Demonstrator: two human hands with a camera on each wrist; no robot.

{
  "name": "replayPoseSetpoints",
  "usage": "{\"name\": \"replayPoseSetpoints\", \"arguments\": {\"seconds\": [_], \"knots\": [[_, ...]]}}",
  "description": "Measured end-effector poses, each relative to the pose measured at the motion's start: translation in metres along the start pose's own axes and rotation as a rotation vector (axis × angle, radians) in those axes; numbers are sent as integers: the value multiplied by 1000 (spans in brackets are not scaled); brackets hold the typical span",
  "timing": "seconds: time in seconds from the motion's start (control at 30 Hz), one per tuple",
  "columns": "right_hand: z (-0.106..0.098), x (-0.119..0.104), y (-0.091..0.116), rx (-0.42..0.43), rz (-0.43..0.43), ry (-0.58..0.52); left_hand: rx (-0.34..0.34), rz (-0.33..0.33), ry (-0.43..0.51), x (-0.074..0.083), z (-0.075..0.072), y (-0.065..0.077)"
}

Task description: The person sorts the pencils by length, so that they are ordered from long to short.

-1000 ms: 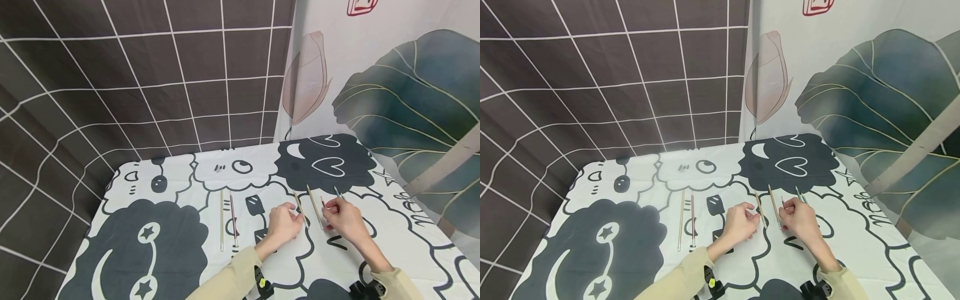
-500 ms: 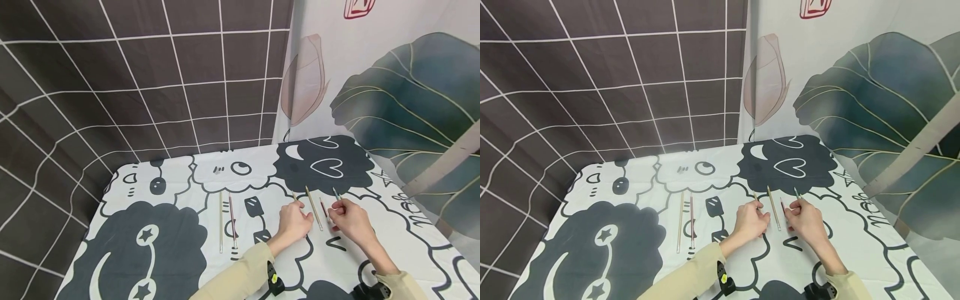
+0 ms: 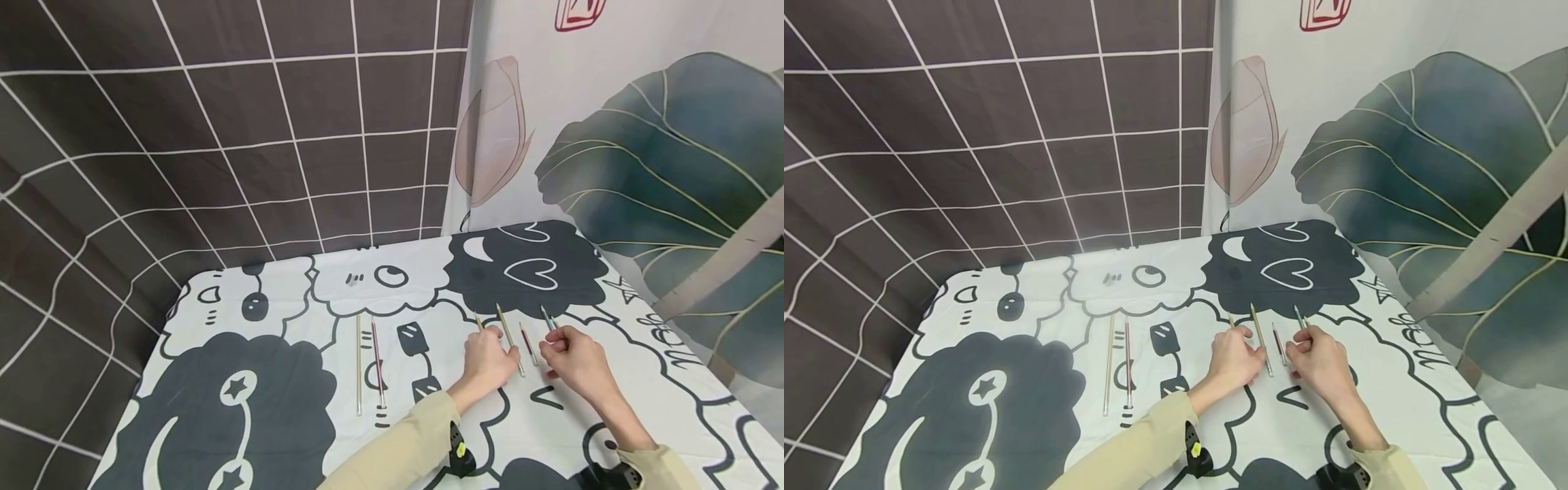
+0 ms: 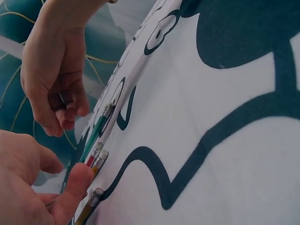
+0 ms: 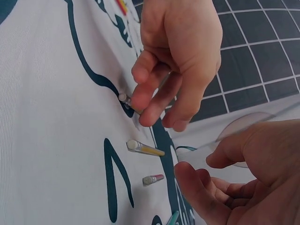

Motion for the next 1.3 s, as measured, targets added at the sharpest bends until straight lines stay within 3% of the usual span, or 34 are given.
{"name": "replayPoseSetpoints", "arguments": {"seconds": [0.47, 0.63, 1.3], "knots": [[-6, 6, 0, 15, 8, 10, -33, 37, -81, 9, 6, -7], [-9, 9, 0, 27, 2, 23, -46, 22, -120, 12, 10, -9], [-14, 23, -2, 38, 72, 18, -64, 8, -141, 15, 17, -11]]}}
Point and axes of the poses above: each hand's wrist, its own y-axis away from the middle knuckle, its own z-axis out of the palm, x = y × z, the point moved 1 cm from there along -y, towards the middle knuckle, and after that the axes turned 10 degrees about -y, right-handed, at the moved point
